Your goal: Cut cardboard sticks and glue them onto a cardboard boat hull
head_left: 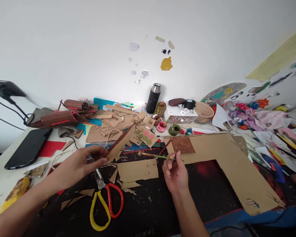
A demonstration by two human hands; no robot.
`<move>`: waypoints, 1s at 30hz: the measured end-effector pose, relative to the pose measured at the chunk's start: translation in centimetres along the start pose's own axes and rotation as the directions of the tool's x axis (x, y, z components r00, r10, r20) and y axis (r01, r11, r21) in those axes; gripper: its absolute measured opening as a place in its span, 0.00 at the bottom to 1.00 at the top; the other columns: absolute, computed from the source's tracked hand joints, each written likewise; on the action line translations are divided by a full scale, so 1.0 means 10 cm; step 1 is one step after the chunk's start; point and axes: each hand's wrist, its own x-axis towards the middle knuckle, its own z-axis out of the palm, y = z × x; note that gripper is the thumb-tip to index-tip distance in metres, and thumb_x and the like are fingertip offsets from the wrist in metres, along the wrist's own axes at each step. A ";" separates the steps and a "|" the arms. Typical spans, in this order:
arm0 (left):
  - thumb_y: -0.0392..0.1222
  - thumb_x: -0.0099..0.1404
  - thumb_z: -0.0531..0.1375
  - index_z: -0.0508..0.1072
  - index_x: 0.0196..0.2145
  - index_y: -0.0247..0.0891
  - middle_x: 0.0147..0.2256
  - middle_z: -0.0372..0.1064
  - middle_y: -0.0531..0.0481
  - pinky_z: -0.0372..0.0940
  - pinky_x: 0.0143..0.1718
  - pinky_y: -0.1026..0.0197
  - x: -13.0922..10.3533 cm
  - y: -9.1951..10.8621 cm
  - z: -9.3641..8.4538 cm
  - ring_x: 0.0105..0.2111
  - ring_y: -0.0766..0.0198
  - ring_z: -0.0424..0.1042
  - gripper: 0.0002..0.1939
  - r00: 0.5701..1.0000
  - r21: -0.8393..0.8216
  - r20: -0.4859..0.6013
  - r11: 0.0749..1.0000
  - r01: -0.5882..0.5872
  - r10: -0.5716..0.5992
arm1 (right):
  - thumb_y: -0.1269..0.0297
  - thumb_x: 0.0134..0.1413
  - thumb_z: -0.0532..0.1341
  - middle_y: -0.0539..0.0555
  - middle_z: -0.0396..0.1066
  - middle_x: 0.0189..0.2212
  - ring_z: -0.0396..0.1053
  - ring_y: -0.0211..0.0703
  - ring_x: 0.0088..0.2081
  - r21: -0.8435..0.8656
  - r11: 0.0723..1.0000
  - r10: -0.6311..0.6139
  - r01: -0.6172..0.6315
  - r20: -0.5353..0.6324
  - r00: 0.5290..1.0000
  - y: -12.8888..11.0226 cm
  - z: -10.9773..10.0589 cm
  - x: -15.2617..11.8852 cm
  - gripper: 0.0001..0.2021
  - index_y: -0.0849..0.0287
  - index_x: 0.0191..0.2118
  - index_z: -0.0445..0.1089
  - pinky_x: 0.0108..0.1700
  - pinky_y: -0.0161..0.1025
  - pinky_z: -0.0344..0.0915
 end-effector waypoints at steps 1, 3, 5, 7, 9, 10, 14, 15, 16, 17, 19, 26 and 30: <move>0.65 0.70 0.61 0.81 0.38 0.45 0.37 0.82 0.51 0.71 0.35 0.62 -0.01 0.03 0.00 0.35 0.55 0.79 0.21 1.000 -0.023 0.012 1.000 0.010 -0.009 | 0.42 0.49 0.80 0.43 0.66 0.16 0.62 0.31 0.13 -0.027 1.000 -0.015 0.016 0.009 1.000 -0.02 0.05 0.00 0.24 0.57 0.29 0.74 0.15 0.27 0.58; 0.65 0.70 0.61 0.81 0.39 0.45 0.38 0.82 0.50 0.71 0.37 0.61 -0.03 0.09 -0.01 0.38 0.54 0.79 0.22 0.999 -0.066 0.024 0.997 0.033 -0.031 | 0.39 0.49 0.79 0.44 0.67 0.16 0.64 0.33 0.14 -0.086 0.996 -0.033 0.036 0.033 0.999 -0.05 0.18 -0.02 0.26 0.57 0.30 0.74 0.14 0.27 0.56; 0.65 0.69 0.62 0.81 0.39 0.44 0.39 0.82 0.49 0.71 0.40 0.61 -0.04 0.15 -0.02 0.39 0.53 0.78 0.22 0.998 -0.114 0.042 0.992 0.058 -0.053 | 0.37 0.52 0.76 0.45 0.68 0.16 0.65 0.34 0.14 -0.128 0.989 -0.064 0.072 0.068 0.996 -0.05 0.32 -0.06 0.27 0.58 0.30 0.74 0.14 0.27 0.55; 0.66 0.68 0.63 0.81 0.39 0.43 0.38 0.81 0.48 0.71 0.41 0.60 -0.06 0.20 -0.03 0.39 0.53 0.78 0.23 0.995 -0.174 0.071 0.981 0.080 -0.068 | 0.36 0.55 0.75 0.46 0.70 0.17 0.67 0.34 0.14 -0.151 0.983 -0.088 0.105 0.114 0.990 -0.03 0.45 -0.10 0.27 0.58 0.31 0.75 0.14 0.27 0.57; 0.65 0.68 0.64 0.81 0.39 0.42 0.38 0.80 0.48 0.71 0.40 0.59 -0.09 0.25 -0.05 0.39 0.53 0.77 0.23 0.993 -0.252 0.087 0.963 0.097 -0.077 | 0.37 0.56 0.74 0.47 0.71 0.17 0.68 0.34 0.14 -0.170 0.977 -0.101 0.127 0.153 0.983 0.01 0.53 -0.13 0.26 0.59 0.31 0.75 0.15 0.27 0.59; 0.65 0.68 0.64 0.81 0.39 0.42 0.37 0.80 0.48 0.71 0.39 0.59 -0.11 0.26 -0.07 0.39 0.53 0.77 0.22 0.993 -0.294 0.089 0.950 0.104 -0.081 | 0.37 0.56 0.74 0.47 0.71 0.18 0.68 0.34 0.14 -0.177 0.975 -0.106 0.135 0.164 0.981 0.02 0.56 -0.14 0.26 0.59 0.30 0.75 0.15 0.27 0.59; 0.65 0.67 0.66 0.81 0.40 0.42 0.37 0.78 0.47 0.71 0.37 0.59 -0.20 0.28 -0.11 0.37 0.54 0.76 0.22 0.988 -0.442 0.103 0.885 0.147 -0.112 | 0.36 0.53 0.75 0.46 0.70 0.17 0.67 0.35 0.13 -0.184 0.970 -0.137 0.157 0.116 0.984 0.03 0.58 -0.09 0.27 0.59 0.30 0.74 0.14 0.27 0.58; 0.65 0.66 0.66 0.81 0.40 0.42 0.36 0.78 0.48 0.71 0.37 0.59 -0.22 0.27 -0.11 0.37 0.54 0.76 0.22 0.987 -0.464 0.109 0.871 0.159 -0.122 | 0.36 0.51 0.76 0.46 0.70 0.16 0.67 0.35 0.13 -0.181 0.969 -0.151 0.165 0.087 0.985 0.02 0.58 -0.07 0.28 0.59 0.30 0.74 0.13 0.27 0.57; 0.66 0.66 0.66 0.81 0.40 0.43 0.36 0.78 0.48 0.71 0.36 0.59 -0.23 0.25 -0.11 0.37 0.54 0.76 0.23 0.985 -0.476 0.109 0.864 0.168 -0.131 | 0.36 0.49 0.77 0.45 0.70 0.16 0.67 0.35 0.13 -0.178 0.969 -0.166 0.174 0.058 0.984 0.01 0.57 -0.05 0.28 0.59 0.30 0.74 0.13 0.27 0.56; 0.66 0.66 0.67 0.81 0.40 0.43 0.36 0.78 0.48 0.71 0.36 0.59 -0.23 0.24 -0.11 0.37 0.54 0.76 0.23 0.985 -0.476 0.101 0.862 0.172 -0.141 | 0.36 0.48 0.78 0.45 0.70 0.16 0.67 0.35 0.13 -0.174 0.968 -0.179 0.182 0.034 0.983 -0.01 0.56 -0.03 0.28 0.59 0.30 0.73 0.12 0.26 0.55; 0.66 0.64 0.68 0.82 0.40 0.42 0.37 0.78 0.47 0.71 0.37 0.59 -0.23 0.21 -0.10 0.38 0.53 0.76 0.23 0.985 -0.457 0.058 0.873 0.171 -0.163 | 0.36 0.47 0.78 0.45 0.70 0.17 0.67 0.34 0.13 -0.160 0.969 -0.189 0.189 0.013 0.982 -0.03 0.55 -0.02 0.29 0.59 0.30 0.73 0.12 0.26 0.55; 0.67 0.62 0.69 0.83 0.40 0.41 0.38 0.80 0.45 0.73 0.38 0.56 -0.22 0.28 -0.05 0.39 0.50 0.77 0.25 0.985 -0.478 0.084 0.861 0.173 -0.151 | 0.35 0.50 0.77 0.46 0.70 0.17 0.67 0.35 0.13 -0.160 0.980 -0.098 0.118 0.124 0.987 0.06 0.59 -0.13 0.29 0.59 0.28 0.72 0.12 0.27 0.56; 0.68 0.63 0.68 0.83 0.41 0.41 0.39 0.81 0.44 0.74 0.40 0.55 -0.25 0.27 -0.04 0.40 0.49 0.78 0.27 0.983 -0.494 0.120 0.851 0.178 -0.136 | 0.34 0.46 0.77 0.46 0.69 0.16 0.65 0.34 0.12 -0.185 0.976 -0.105 0.115 0.066 0.992 0.09 0.59 -0.07 0.30 0.60 0.28 0.72 0.12 0.27 0.55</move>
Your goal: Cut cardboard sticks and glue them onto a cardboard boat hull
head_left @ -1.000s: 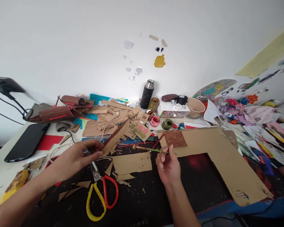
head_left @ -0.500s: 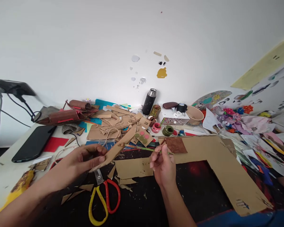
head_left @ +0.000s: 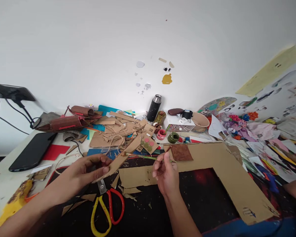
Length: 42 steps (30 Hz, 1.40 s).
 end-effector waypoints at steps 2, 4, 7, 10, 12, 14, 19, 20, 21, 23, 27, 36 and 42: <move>0.69 0.64 0.67 0.83 0.41 0.41 0.39 0.80 0.44 0.74 0.39 0.56 -0.01 -0.03 -0.02 0.40 0.50 0.78 0.27 1.000 0.032 -0.004 0.999 0.004 -0.003 | 0.34 0.43 0.78 0.45 0.69 0.16 0.65 0.34 0.12 0.005 1.000 -0.021 0.022 -0.067 0.998 -0.02 -0.02 0.04 0.31 0.59 0.28 0.72 0.12 0.26 0.55; 0.70 0.64 0.67 0.83 0.41 0.41 0.40 0.80 0.44 0.73 0.38 0.57 -0.01 -0.07 -0.05 0.40 0.50 0.77 0.28 0.999 0.066 -0.032 0.998 0.004 -0.002 | 0.33 0.41 0.79 0.45 0.70 0.16 0.65 0.33 0.13 0.010 0.999 -0.036 0.037 -0.108 0.994 -0.05 -0.03 0.06 0.32 0.59 0.29 0.73 0.12 0.26 0.55; 0.70 0.65 0.67 0.82 0.41 0.42 0.40 0.80 0.44 0.73 0.39 0.57 -0.01 -0.10 -0.07 0.41 0.50 0.77 0.27 0.998 0.094 -0.067 0.996 -0.004 0.011 | 0.33 0.43 0.78 0.45 0.70 0.16 0.65 0.34 0.12 0.013 1.000 -0.016 0.017 -0.067 0.998 -0.06 -0.01 0.01 0.31 0.59 0.28 0.73 0.12 0.26 0.54; 0.69 0.66 0.65 0.82 0.41 0.43 0.40 0.80 0.45 0.73 0.40 0.57 -0.02 -0.10 -0.05 0.41 0.50 0.77 0.26 0.999 0.091 -0.029 0.996 -0.009 0.012 | 0.33 0.45 0.77 0.47 0.70 0.15 0.64 0.34 0.11 -0.002 0.999 0.039 -0.039 0.029 0.999 -0.02 0.03 -0.04 0.31 0.59 0.27 0.73 0.12 0.27 0.53; 0.68 0.67 0.66 0.82 0.41 0.43 0.40 0.80 0.45 0.73 0.40 0.57 -0.04 -0.10 -0.04 0.42 0.50 0.77 0.25 1.000 0.088 -0.014 0.996 -0.020 0.021 | 0.33 0.45 0.77 0.47 0.70 0.15 0.65 0.35 0.11 -0.007 0.999 0.053 -0.052 0.039 0.998 0.00 0.04 -0.03 0.31 0.60 0.27 0.73 0.12 0.27 0.54; 0.67 0.67 0.66 0.82 0.41 0.43 0.40 0.80 0.46 0.73 0.40 0.58 -0.05 -0.11 -0.05 0.41 0.51 0.77 0.23 0.999 0.103 -0.029 0.994 -0.037 0.041 | 0.33 0.42 0.78 0.47 0.70 0.15 0.65 0.34 0.11 0.006 1.000 0.027 -0.027 -0.015 1.000 -0.01 0.03 0.02 0.31 0.59 0.28 0.73 0.12 0.26 0.54; 0.66 0.68 0.65 0.82 0.41 0.44 0.39 0.81 0.48 0.73 0.41 0.59 -0.06 -0.11 -0.08 0.41 0.51 0.78 0.23 0.997 0.138 -0.040 0.989 -0.052 0.058 | 0.34 0.39 0.80 0.45 0.70 0.16 0.64 0.33 0.12 0.025 0.998 -0.052 0.055 -0.114 0.992 -0.07 -0.03 0.09 0.31 0.59 0.28 0.73 0.12 0.26 0.53; 0.66 0.68 0.65 0.82 0.41 0.43 0.39 0.81 0.47 0.73 0.41 0.59 -0.06 -0.10 -0.08 0.41 0.51 0.78 0.23 0.998 0.143 -0.039 0.989 -0.049 0.055 | 0.34 0.40 0.79 0.45 0.70 0.16 0.64 0.33 0.12 0.017 0.999 -0.044 0.045 -0.094 0.995 -0.06 -0.03 0.07 0.31 0.59 0.28 0.73 0.11 0.26 0.53; 0.66 0.67 0.65 0.82 0.41 0.43 0.39 0.81 0.47 0.73 0.41 0.59 -0.05 -0.09 -0.07 0.41 0.51 0.78 0.23 0.998 0.145 -0.038 0.988 -0.045 0.051 | 0.34 0.42 0.79 0.45 0.70 0.16 0.64 0.33 0.11 0.007 1.000 -0.026 0.027 -0.065 0.998 -0.05 -0.02 0.05 0.31 0.59 0.28 0.73 0.11 0.26 0.53; 0.67 0.68 0.64 0.82 0.41 0.43 0.39 0.81 0.47 0.73 0.41 0.59 -0.05 -0.07 -0.06 0.41 0.50 0.78 0.24 0.998 0.145 -0.031 0.989 -0.041 0.046 | 0.33 0.44 0.78 0.46 0.69 0.15 0.63 0.34 0.11 -0.009 1.000 0.017 -0.017 -0.009 1.000 -0.01 0.00 0.00 0.31 0.59 0.28 0.73 0.11 0.27 0.54; 0.67 0.68 0.64 0.82 0.41 0.43 0.39 0.80 0.46 0.72 0.41 0.59 -0.06 -0.06 -0.05 0.41 0.50 0.77 0.23 0.999 0.153 -0.018 0.987 -0.048 0.051 | 0.34 0.42 0.79 0.45 0.69 0.15 0.63 0.34 0.11 0.003 1.000 0.009 -0.009 -0.040 0.999 0.00 0.01 0.02 0.31 0.59 0.28 0.73 0.11 0.27 0.54; 0.65 0.68 0.65 0.82 0.41 0.44 0.40 0.80 0.48 0.70 0.41 0.61 -0.03 -0.09 -0.09 0.42 0.51 0.77 0.22 0.998 0.181 -0.036 0.982 -0.053 0.060 | 0.33 0.47 0.76 0.46 0.69 0.15 0.64 0.34 0.11 -0.021 0.999 0.041 -0.041 0.018 0.999 0.07 0.01 -0.03 0.31 0.59 0.28 0.73 0.11 0.27 0.55; 0.63 0.71 0.63 0.81 0.40 0.42 0.39 0.80 0.51 0.69 0.42 0.61 -0.09 0.00 -0.08 0.41 0.54 0.76 0.21 0.998 0.167 -0.046 0.986 -0.026 0.034 | 0.34 0.46 0.78 0.46 0.70 0.16 0.65 0.34 0.12 -0.011 0.999 -0.039 0.039 -0.051 0.998 0.00 -0.01 0.05 0.30 0.59 0.29 0.73 0.12 0.27 0.55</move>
